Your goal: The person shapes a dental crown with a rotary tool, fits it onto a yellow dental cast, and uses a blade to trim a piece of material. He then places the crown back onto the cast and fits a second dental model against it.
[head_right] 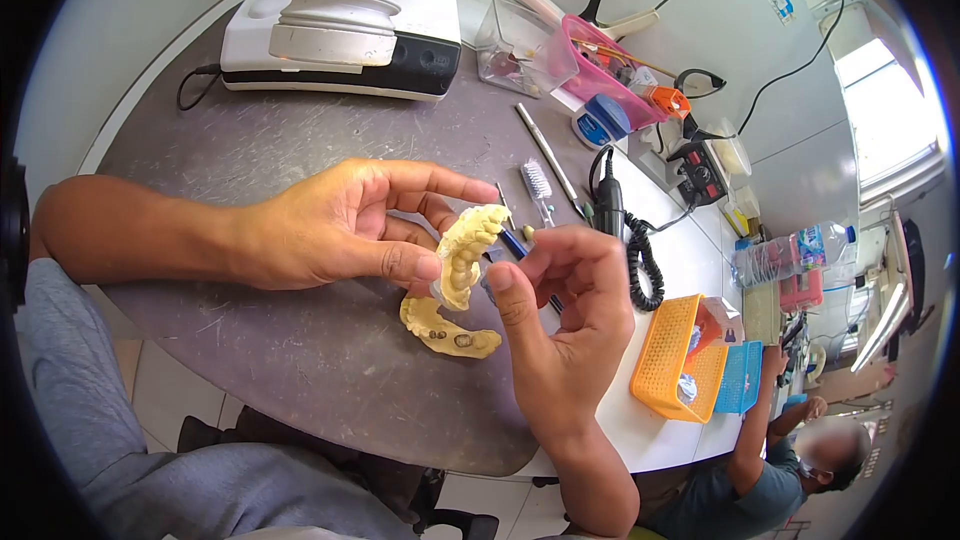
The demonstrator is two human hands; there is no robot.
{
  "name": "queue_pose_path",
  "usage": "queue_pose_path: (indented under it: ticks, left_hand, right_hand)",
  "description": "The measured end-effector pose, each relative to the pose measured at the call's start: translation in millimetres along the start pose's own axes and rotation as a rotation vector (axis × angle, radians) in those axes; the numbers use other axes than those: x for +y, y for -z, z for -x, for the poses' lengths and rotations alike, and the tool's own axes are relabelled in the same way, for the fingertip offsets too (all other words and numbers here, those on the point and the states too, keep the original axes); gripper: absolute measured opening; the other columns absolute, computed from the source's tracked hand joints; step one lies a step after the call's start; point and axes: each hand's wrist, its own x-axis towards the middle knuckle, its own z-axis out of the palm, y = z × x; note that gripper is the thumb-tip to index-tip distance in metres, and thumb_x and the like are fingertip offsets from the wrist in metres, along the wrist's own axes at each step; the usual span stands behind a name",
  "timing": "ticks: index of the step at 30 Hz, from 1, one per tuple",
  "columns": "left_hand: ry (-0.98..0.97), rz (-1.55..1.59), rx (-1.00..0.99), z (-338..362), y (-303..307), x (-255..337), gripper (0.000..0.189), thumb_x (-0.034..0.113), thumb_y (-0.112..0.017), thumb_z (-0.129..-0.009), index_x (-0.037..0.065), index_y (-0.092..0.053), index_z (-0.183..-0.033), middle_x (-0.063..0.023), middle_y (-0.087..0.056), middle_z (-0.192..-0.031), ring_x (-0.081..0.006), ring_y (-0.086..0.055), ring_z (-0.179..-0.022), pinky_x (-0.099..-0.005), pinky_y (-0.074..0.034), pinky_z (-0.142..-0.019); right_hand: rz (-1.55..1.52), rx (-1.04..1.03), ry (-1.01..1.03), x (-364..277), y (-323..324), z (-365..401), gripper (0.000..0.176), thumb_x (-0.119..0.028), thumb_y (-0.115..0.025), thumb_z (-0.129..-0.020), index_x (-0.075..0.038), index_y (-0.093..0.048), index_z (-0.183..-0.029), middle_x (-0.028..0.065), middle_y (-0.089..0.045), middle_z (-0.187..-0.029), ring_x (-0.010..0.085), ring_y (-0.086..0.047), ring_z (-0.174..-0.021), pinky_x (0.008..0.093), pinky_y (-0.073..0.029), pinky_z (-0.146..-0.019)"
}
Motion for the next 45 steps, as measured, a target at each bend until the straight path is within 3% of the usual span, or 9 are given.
queue_pose_path:
  ticks: [2, 5, 11, 34, 39, 45]
  left_hand:
    - [-0.009, -0.028, -0.004, 0.4, 0.0, 0.2, 0.062, 0.009, -0.071, -0.091, 0.001, -0.04, -0.145, -0.01, -0.056, -0.126, -0.0148, -0.058, -0.112, -0.0306, -0.049, -0.1]
    - [-0.011, -0.07, -0.008, 0.6, -0.5, 1.7, 0.064, 0.011, -0.073, -0.09, 0.0, -0.041, -0.144, -0.0104, -0.056, -0.128, -0.0146, -0.058, -0.113, -0.0316, -0.047, -0.103]
    - [-0.032, -0.088, -0.018, -0.5, 1.3, -1.3, 0.064, 0.012, -0.075, -0.089, -0.001, -0.043, -0.143, -0.0105, -0.056, -0.128, -0.0147, -0.057, -0.113, -0.0318, -0.046, -0.103]
    - [-0.014, -0.057, 0.014, 1.3, -2.0, -2.8, 0.051, 0.009, -0.075, -0.089, -0.001, -0.048, -0.131, -0.0084, -0.057, -0.121, -0.0145, -0.059, -0.111, -0.0309, -0.048, -0.101]
    - [0.053, -0.033, 0.033, 2.4, -5.8, 5.4, 0.051, 0.01, -0.073, -0.09, -0.001, -0.044, -0.131, -0.0095, -0.055, -0.121, -0.0171, -0.06, -0.111, -0.0323, -0.056, -0.094]
    - [0.055, -0.082, 0.077, 3.2, -11.2, 8.4, 0.053, 0.009, -0.072, -0.09, 0.0, -0.042, -0.132, -0.01, -0.054, -0.119, -0.0188, -0.06, -0.112, -0.0322, -0.058, -0.092]
  right_hand:
    - [0.03, -0.151, -0.159, -2.5, 5.7, -1.5, 0.017, -0.01, -0.075, -0.089, 0.002, -0.066, -0.097, 0.0044, -0.066, -0.09, 0.007, -0.058, -0.076, 0.0219, -0.047, -0.071]
    - [0.026, -0.183, -0.185, 2.9, 2.6, -2.4, 0.016, -0.011, -0.074, -0.09, 0.004, -0.069, -0.094, 0.0034, -0.068, -0.084, 0.0067, -0.058, -0.074, 0.022, -0.048, -0.071]
    - [-0.018, -0.218, -0.298, -0.3, 2.0, -2.8, 0.016, -0.012, -0.074, -0.09, 0.003, -0.07, -0.093, 0.0042, -0.069, -0.085, 0.0082, -0.061, -0.078, 0.0229, -0.049, -0.073]
    - [-0.167, -0.284, -0.342, 2.2, -1.1, -1.2, 0.019, -0.017, -0.072, -0.093, 0.001, -0.067, -0.093, 0.0016, -0.068, -0.085, 0.0055, -0.061, -0.078, 0.0208, -0.048, -0.07]
    - [-0.175, -0.293, -0.342, 4.8, 0.9, -3.8, 0.02, -0.019, -0.071, -0.094, 0.001, -0.067, -0.093, 0.0016, -0.068, -0.083, 0.0054, -0.061, -0.076, 0.0208, -0.048, -0.069]
    - [-0.109, -0.348, -0.275, 3.6, 4.9, -7.1, 0.02, -0.018, -0.07, -0.094, 0.002, -0.067, -0.092, 0.0036, -0.07, -0.08, 0.0055, -0.062, -0.072, 0.0218, -0.049, -0.067]
